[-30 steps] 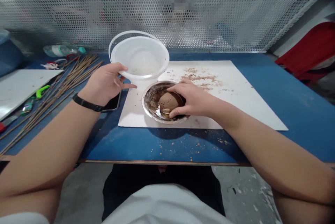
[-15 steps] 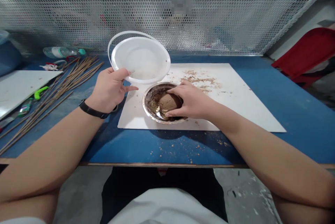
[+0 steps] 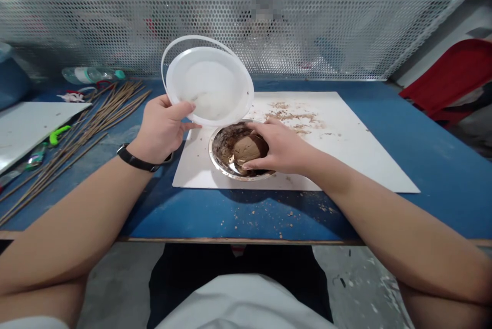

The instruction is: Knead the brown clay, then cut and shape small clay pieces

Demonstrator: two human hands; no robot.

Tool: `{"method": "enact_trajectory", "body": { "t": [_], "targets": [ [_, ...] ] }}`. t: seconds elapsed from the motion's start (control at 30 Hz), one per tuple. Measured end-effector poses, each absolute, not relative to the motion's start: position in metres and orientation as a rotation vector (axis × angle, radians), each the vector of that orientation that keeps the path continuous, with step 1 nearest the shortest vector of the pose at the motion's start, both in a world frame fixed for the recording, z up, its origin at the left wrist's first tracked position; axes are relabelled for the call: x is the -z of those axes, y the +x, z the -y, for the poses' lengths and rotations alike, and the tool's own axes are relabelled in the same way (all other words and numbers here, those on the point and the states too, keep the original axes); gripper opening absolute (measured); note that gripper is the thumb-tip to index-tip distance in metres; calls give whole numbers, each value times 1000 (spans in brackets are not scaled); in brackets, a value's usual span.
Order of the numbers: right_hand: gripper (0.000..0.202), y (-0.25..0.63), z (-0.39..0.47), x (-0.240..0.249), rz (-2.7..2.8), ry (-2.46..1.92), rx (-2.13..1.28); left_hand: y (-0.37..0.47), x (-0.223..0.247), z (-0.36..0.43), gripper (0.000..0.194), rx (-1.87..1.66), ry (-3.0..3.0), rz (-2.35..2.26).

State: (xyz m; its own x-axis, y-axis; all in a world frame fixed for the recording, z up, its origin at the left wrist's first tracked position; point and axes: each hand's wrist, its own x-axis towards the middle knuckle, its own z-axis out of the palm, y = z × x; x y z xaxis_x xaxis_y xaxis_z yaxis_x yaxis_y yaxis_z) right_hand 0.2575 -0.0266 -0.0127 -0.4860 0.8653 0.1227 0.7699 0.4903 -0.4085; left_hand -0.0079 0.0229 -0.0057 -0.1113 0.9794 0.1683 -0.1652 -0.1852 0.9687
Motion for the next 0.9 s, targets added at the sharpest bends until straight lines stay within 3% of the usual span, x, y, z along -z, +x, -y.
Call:
{"method": "enact_trajectory", "body": {
  "t": [0.4,0.9],
  "targets": [
    [118,261,24,20,2386,-1417,-443,-14,16,-31,17,-1517,1250,-952],
    [111,261,26,18,2368,-1405,-471,-8,7,-22,24,-1499,1330,-1072]
  ]
}}
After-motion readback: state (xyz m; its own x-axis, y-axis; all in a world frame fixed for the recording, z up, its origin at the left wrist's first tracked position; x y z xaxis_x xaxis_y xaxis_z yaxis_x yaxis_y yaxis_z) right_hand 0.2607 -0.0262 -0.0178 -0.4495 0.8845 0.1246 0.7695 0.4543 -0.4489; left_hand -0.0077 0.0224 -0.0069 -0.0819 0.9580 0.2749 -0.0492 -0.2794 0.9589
